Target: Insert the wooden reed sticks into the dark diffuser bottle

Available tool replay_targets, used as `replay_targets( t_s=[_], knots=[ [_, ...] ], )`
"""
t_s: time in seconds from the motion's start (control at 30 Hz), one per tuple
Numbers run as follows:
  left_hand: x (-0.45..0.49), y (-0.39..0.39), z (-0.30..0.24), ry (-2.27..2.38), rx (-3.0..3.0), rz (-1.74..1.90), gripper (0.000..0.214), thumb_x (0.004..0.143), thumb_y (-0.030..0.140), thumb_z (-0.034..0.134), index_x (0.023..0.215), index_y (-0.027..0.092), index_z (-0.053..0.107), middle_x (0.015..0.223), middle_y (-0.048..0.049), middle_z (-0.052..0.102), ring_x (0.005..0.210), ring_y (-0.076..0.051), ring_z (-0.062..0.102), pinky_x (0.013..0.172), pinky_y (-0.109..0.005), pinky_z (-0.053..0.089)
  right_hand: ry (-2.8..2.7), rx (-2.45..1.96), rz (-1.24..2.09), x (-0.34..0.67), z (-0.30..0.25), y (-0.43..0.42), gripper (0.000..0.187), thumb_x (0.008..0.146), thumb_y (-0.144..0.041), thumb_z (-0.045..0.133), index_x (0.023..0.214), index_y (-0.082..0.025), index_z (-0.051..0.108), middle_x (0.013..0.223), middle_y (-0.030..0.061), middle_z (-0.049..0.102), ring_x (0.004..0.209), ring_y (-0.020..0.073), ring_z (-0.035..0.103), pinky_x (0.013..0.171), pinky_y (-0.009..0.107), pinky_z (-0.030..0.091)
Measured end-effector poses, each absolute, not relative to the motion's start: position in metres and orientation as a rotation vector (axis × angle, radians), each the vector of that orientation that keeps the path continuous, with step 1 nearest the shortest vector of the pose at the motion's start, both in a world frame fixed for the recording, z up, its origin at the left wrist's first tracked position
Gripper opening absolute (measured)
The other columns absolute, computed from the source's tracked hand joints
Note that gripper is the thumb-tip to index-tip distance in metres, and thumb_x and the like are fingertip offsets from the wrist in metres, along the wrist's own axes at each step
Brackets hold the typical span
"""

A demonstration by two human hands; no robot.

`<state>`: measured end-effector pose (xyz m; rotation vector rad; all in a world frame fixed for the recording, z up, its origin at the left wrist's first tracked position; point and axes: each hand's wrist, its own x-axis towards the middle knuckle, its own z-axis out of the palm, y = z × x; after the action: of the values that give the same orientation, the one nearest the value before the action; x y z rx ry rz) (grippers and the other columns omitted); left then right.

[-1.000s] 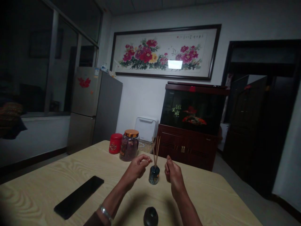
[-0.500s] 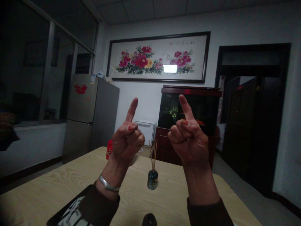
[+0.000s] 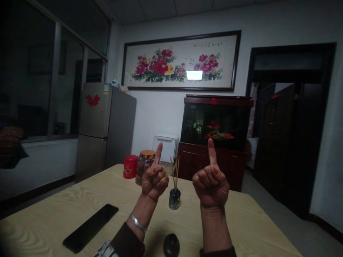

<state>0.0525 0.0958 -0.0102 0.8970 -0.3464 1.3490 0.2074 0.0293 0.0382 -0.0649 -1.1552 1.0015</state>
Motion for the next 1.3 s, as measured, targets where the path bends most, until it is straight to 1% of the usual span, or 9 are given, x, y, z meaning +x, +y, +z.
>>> replay_targets(
  t_s=[0.23,0.37,0.53,0.7,0.8,0.87,1.03,1.17,1.3],
  knots=[
    [0.047,0.091,-0.017,-0.426,0.844,1.242,0.08,0.064,0.01,0.065,0.138,0.029,0.04,0.054,0.0142,0.042,0.037,0.001,-0.004,0.031,-0.013,0.002,-1.068,0.091,1.122,0.203,0.032,0.018,0.067,0.077,-0.023,0.061,0.14,-0.028,0.039,0.048,-0.0162,0.0,0.04,0.0046,-0.007,0.036,0.018,0.001],
    [0.046,0.085,-0.017,-0.475,0.879,1.181,0.086,0.066,0.008,0.063,0.143,0.029,0.031,0.052,0.0152,0.038,0.036,0.001,-0.004,0.032,-0.013,0.001,-1.079,0.096,1.127,0.203,0.028,0.014,0.065,0.078,-0.023,0.062,0.139,-0.03,0.041,0.047,-0.0158,0.002,0.039,0.0054,-0.003,0.035,0.015,0.007],
    [0.036,0.096,-0.041,-0.253,0.917,1.196,0.073,0.072,0.01,0.061,0.14,0.024,0.038,0.053,0.0135,0.029,0.039,-0.002,0.004,0.037,-0.016,0.011,-1.072,0.009,1.274,0.213,0.009,0.027,0.062,0.08,-0.02,0.061,0.138,-0.026,0.042,0.051,-0.0135,0.011,0.041,0.0071,0.008,0.037,0.014,0.019],
    [0.019,0.137,-0.115,0.372,0.955,1.231,0.042,0.071,0.018,0.062,0.113,0.016,0.056,0.053,0.0122,0.029,0.039,-0.002,0.015,0.04,-0.018,0.012,-1.084,-0.454,1.394,0.228,-0.064,0.081,0.047,0.078,-0.025,0.066,0.123,-0.021,0.055,0.056,-0.0099,0.035,0.044,0.0049,0.029,0.04,0.013,0.023],
    [0.017,0.16,-0.166,0.894,1.114,1.265,0.024,0.07,0.019,0.056,0.093,0.014,0.06,0.048,0.0105,0.032,0.037,-0.005,0.023,0.04,-0.019,0.013,-1.08,-0.987,1.247,0.232,-0.134,0.121,0.046,0.07,-0.034,0.073,0.113,-0.019,0.06,0.075,-0.0018,0.056,0.058,0.0076,0.05,0.045,0.016,0.031],
    [0.02,0.171,-0.192,1.067,1.191,1.305,0.015,0.067,0.014,0.054,0.08,0.013,0.061,0.047,0.0087,0.035,0.04,-0.005,0.027,0.042,-0.019,0.017,-1.099,-1.254,1.114,0.232,-0.177,0.145,0.056,0.066,-0.045,0.072,0.114,-0.019,0.058,0.094,0.0061,0.063,0.079,0.0172,0.061,0.054,0.022,0.041],
    [0.029,0.188,-0.228,1.187,1.334,1.391,0.016,0.068,0.009,0.047,0.075,0.014,0.061,0.054,0.0047,0.042,0.049,-0.008,0.036,0.047,-0.02,0.025,-1.243,-1.464,0.811,0.226,-0.217,0.198,0.085,0.062,-0.064,0.065,0.131,-0.018,0.045,0.133,0.0201,0.05,0.121,0.0335,0.051,0.081,0.039,0.048],
    [0.031,0.193,-0.237,1.303,1.478,1.333,0.017,0.068,0.009,0.047,0.075,0.016,0.061,0.054,0.005,0.042,0.053,-0.01,0.038,0.05,-0.021,0.026,-1.436,-1.461,0.556,0.216,-0.195,0.235,0.079,0.063,-0.063,0.063,0.126,-0.017,0.052,0.131,0.0184,0.052,0.121,0.0333,0.05,0.094,0.041,0.043],
    [0.031,0.194,-0.241,1.362,1.551,1.305,0.017,0.069,0.011,0.049,0.077,0.018,0.062,0.054,0.0052,0.043,0.054,-0.01,0.04,0.052,-0.021,0.028,-1.56,-1.398,0.5,0.205,-0.176,0.258,0.057,0.067,-0.06,0.06,0.104,-0.017,0.067,0.111,0.0139,0.066,0.108,0.0313,0.058,0.087,0.039,0.045]
  ],
)
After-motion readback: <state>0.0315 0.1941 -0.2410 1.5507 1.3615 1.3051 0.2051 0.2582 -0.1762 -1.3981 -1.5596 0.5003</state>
